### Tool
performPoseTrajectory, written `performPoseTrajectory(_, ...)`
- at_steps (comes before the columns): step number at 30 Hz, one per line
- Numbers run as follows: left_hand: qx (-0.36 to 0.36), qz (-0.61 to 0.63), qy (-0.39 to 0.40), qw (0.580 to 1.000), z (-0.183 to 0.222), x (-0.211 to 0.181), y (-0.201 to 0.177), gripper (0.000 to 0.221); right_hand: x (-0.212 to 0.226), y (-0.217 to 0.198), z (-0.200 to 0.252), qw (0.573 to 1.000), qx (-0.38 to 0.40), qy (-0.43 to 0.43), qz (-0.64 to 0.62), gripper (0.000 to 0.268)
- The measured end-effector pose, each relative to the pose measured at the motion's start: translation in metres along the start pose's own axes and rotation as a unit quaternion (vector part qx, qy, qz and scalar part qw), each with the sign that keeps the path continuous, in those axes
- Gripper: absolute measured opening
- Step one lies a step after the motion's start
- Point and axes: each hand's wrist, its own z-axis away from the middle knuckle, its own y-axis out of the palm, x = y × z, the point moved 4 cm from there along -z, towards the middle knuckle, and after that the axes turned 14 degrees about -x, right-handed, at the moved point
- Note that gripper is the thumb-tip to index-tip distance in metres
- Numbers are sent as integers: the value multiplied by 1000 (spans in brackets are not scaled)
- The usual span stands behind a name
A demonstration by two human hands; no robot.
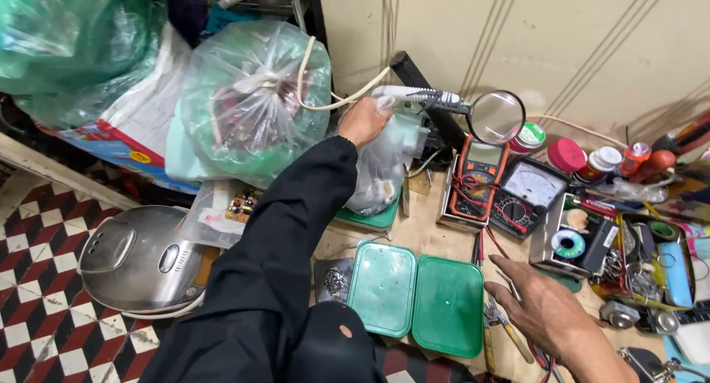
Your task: Disassembling a flashlight casing and removing internal components like the reflector and bulb.
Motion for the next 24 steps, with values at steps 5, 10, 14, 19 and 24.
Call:
performPoseTrajectory(5,-35,102,80,991,13,-54,-41,40,9,-1,-3,1000,6,-12,0,63)
performPoseTrajectory(10,-34,132,73,988,47,-99,-107,34,39,-29,2,998,-57,-27,-16,56)
performPoseTrajectory(14,53,231,-52,970,92,-140,-171,44,72,-69,17,973,-146,45,-175,44)
performPoseTrajectory(19,124,461,-162,864,153,-135,-125,37,110,-81,26,870,-150,1,-470,55)
performPoseTrajectory(24,106,374,-91,917,239,-135,-118,37,149,-52,27,900,-177,-91,-387,88)
